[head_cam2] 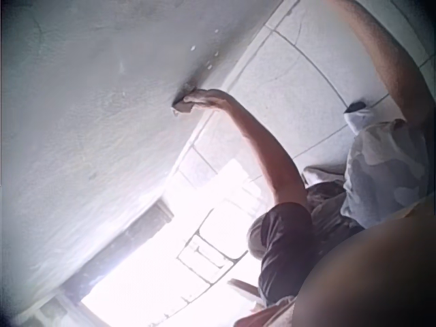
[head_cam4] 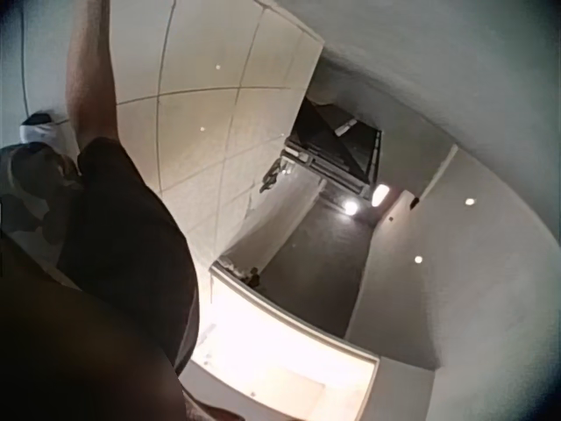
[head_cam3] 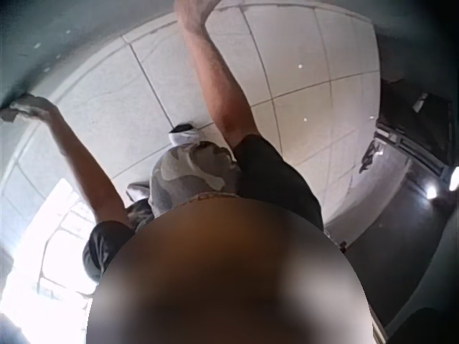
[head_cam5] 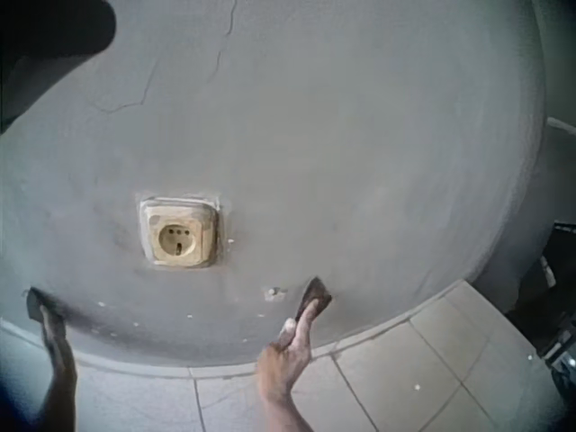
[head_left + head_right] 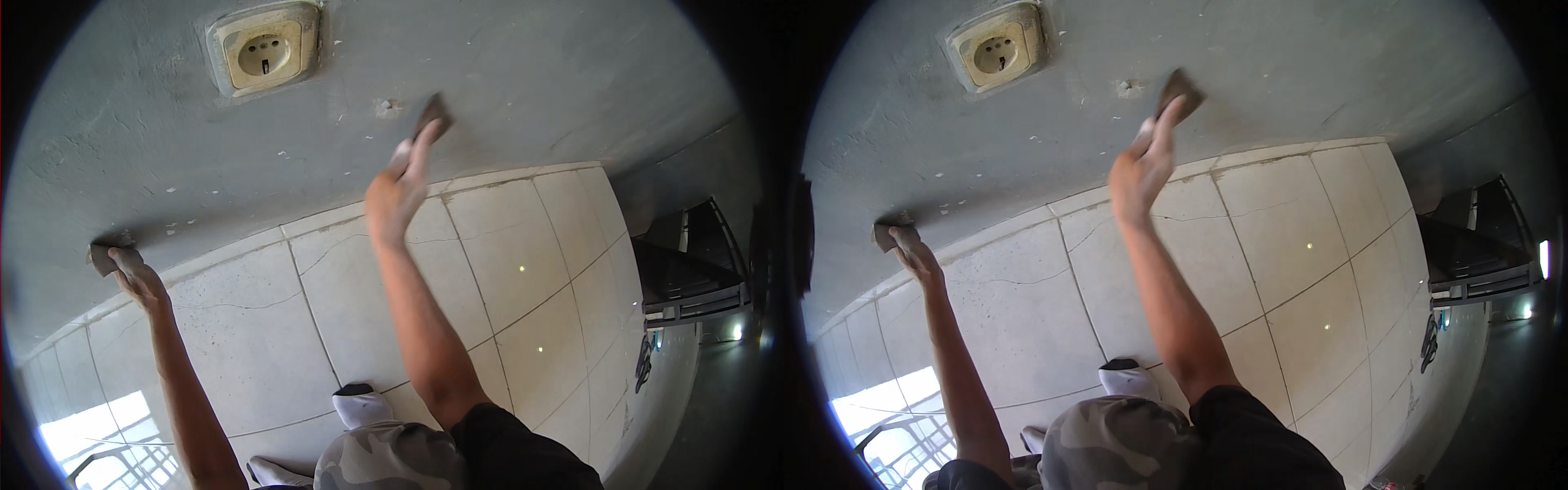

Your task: Sanding and scraping a concrete wall using a putty knife and sandpaper.

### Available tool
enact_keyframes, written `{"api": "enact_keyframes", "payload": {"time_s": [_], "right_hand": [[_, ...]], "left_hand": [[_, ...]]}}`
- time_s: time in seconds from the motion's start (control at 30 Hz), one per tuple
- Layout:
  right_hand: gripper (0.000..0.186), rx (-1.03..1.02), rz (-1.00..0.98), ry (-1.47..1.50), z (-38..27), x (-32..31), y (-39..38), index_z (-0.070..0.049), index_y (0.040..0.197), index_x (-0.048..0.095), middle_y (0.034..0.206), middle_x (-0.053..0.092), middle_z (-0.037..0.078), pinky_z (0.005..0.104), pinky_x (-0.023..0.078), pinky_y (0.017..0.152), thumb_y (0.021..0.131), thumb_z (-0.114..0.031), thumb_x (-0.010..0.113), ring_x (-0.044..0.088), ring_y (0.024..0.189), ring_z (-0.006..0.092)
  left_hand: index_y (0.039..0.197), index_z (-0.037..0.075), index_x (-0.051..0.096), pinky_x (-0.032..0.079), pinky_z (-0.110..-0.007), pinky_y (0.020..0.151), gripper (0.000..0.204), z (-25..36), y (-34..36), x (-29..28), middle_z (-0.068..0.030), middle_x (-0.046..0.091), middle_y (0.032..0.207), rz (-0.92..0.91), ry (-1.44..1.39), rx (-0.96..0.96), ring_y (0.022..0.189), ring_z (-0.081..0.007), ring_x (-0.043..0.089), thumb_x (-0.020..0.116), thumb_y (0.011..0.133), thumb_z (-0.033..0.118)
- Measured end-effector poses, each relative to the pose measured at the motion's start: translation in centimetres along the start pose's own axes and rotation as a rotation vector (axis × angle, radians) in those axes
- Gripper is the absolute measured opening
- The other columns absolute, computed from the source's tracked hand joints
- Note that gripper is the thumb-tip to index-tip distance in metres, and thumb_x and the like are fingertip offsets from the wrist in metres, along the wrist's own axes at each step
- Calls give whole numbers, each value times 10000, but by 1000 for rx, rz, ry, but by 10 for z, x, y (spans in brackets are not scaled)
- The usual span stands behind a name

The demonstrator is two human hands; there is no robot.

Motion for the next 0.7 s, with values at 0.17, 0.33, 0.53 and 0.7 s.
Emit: {"api": "enact_keyframes", "payload": {"time_s": [0.17, 0.33, 0.53, 0.7], "right_hand": [[528, 113, -94, 5, -6, -18, 22, 6, 1537, 258, 1314, 574, 265, 326, 446, 977, 1030, -60, 392, 607, 1039, 265], [531, 75, -182, -21, -23, -21, 17, -10, 1539, 265, 1232, 624, 219, 326, 486, 935, 1024, -53, 388, 634, 1006, 277], [544, -13, -100, 13, -18, -10, -1, -23, 1544, 244, 1372, 549, 256, 328, 459, 983, 1029, -66, 414, 555, 1261, 324], [559, -100, -91, -68, -8, -30, 27, -72, 1554, 262, 1214, 636, 229, 319, 522, 841, 1022, -64, 435, 665, 1054, 284]], "left_hand": [[1291, -53, 482, 361, -315, 957, 727, -3, 0, -27, -89, 536, 1096, -43, 50, -24, 997, -183, 463, 449, 992, 609], [1186, -7, 538, 383, -280, 889, 611, -19, -4, -16, -41, 537, 1012, -73, 3, -10, 947, -144, 467, 484, 996, 571], [1331, -47, 468, 347, -309, 977, 722, -30, 7, -31, -100, 517, 1148, -159, 0, -50, 1047, -200, 449, 438, 1002, 595], [1316, -55, 469, 341, -311, 986, 723, -12, -9, -16, -98, 511, 1151, -161, 47, -67, 1048, -201, 439, 430, 1003, 596]]}}
Point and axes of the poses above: each hand's wrist, its own y-axis towards the middle knuckle, its own x-axis out of the palm, z = x × y, the point moved 2 cm from there along y, towards the middle knuckle
